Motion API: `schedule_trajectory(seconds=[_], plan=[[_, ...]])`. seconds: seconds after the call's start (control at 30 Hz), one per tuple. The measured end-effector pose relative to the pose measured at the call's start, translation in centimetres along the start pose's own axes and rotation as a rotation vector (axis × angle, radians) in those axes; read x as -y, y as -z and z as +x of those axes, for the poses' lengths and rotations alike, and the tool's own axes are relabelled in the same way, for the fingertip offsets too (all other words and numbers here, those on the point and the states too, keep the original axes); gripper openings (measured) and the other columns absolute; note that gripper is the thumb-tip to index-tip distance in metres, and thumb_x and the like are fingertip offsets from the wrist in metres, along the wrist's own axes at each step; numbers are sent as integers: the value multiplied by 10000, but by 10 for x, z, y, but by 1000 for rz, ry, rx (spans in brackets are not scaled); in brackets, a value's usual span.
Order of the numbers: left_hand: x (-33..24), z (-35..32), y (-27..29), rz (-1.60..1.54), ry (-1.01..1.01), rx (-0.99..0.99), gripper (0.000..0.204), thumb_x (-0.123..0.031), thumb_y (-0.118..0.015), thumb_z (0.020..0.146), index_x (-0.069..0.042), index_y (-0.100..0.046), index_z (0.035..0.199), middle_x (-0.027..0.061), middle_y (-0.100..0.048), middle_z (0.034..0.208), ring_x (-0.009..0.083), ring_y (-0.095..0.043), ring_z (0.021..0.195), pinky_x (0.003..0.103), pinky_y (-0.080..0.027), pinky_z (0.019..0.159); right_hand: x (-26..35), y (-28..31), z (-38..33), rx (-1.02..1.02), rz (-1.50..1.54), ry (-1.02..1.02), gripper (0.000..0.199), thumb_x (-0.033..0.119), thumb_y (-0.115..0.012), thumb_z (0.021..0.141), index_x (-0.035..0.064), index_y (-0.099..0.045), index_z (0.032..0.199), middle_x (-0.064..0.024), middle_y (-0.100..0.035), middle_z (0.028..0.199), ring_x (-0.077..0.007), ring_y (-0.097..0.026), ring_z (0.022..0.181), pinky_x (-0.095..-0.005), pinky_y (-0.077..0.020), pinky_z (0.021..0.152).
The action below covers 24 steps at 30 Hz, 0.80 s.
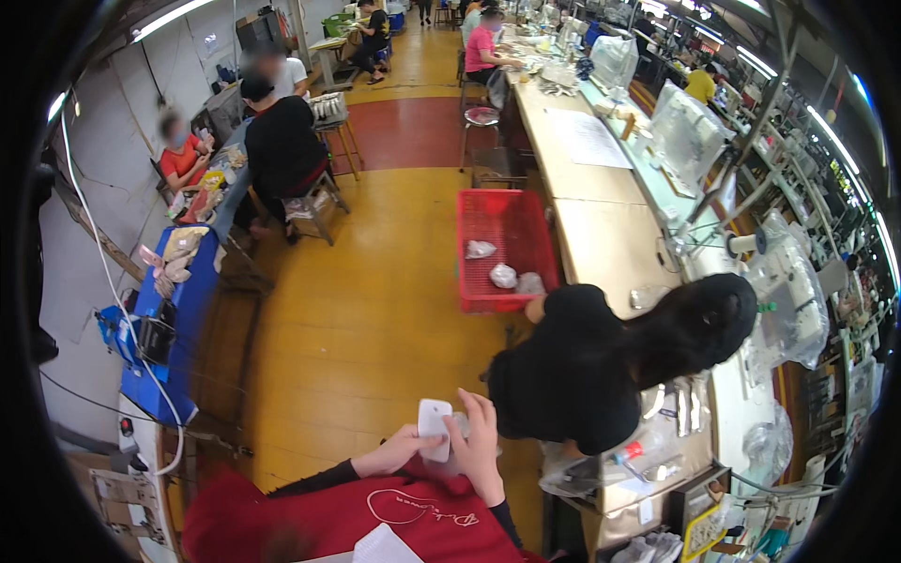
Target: The person unpacks beige fabric pieces from a plastic bag, separates them into small stacks, and ties each stack with a rubber band. They then place the tied stacks into a clear plastic bag, seal it, and carry it to a nearby table where other workers are present.
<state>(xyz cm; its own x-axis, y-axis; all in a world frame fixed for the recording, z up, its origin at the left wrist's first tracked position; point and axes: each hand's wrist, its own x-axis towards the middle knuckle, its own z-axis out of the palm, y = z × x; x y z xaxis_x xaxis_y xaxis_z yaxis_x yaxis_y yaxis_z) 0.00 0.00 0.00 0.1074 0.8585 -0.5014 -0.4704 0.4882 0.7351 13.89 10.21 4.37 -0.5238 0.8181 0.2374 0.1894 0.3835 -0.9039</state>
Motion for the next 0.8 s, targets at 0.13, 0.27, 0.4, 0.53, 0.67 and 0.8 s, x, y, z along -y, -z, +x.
schedule_trajectory(seconds=[0.13, 0.27, 0.4, 0.53, 0.67, 0.8], plan=[[-51, -7, 64, -516, -187, -194, 377, -228, -575, 1008, -47, -506, 1331, 76, -616, 1236, 186, -594, 1147, 383, -472, 1000, 12, -65, 40, -38, 119, -19, 199, 15, -651, 865, -2, -630, 1062, -135, -607, 967, -266, -600, 863, -347, -492, 795], [-90, 11, 120, -633, -342, -287, 352, -236, -536, 1025, -36, -488, 1312, 88, -603, 1236, 207, -586, 1161, 407, -475, 997, 3, -123, 101, 111, 184, -70, 141, -16, -652, 849, -28, -632, 988, -121, -625, 929, -223, -625, 848, -300, -494, 779], [-138, 46, 187, -768, -408, -383, 334, -185, -557, 1013, -13, -502, 1294, 102, -611, 1235, 219, -591, 1157, 408, -477, 995, -9, -173, 190, 161, 73, 102, 216, 33, -696, 833, -12, -642, 1038, -137, -641, 998, -283, -640, 913, -343, -510, 791], [-213, 96, 252, -469, -472, -485, 277, -111, -577, 991, 1, -551, 1243, 102, -638, 1196, 222, -615, 1112, 413, -478, 994, -28, -222, 318, 193, 64, 224, 212, 42, -738, 781, -7, -677, 978, -117, -633, 924, -298, -637, 871, -359, -518, 747], [-301, 133, 307, -522, -491, -605, 267, -181, -566, 1006, -33, -551, 1228, 82, -635, 1191, 215, -605, 1117, 426, -465, 1005, -36, -257, 443, 304, -15, 499, 111, 66, -734, 777, 37, -707, 881, -78, -576, 762, -265, -615, 721, -364, -504, 607], [-385, 169, 374, -711, -602, -596, 342, -354, -475, 1037, -88, -536, 1245, 64, -612, 1217, 244, -553, 1182, 477, -391, 1049, -36, -304, 538, 319, 38, 491, 106, 83, -715, 803, 40, -700, 899, -79, -643, 857, -277, -643, 771, -365, -523, 629]])
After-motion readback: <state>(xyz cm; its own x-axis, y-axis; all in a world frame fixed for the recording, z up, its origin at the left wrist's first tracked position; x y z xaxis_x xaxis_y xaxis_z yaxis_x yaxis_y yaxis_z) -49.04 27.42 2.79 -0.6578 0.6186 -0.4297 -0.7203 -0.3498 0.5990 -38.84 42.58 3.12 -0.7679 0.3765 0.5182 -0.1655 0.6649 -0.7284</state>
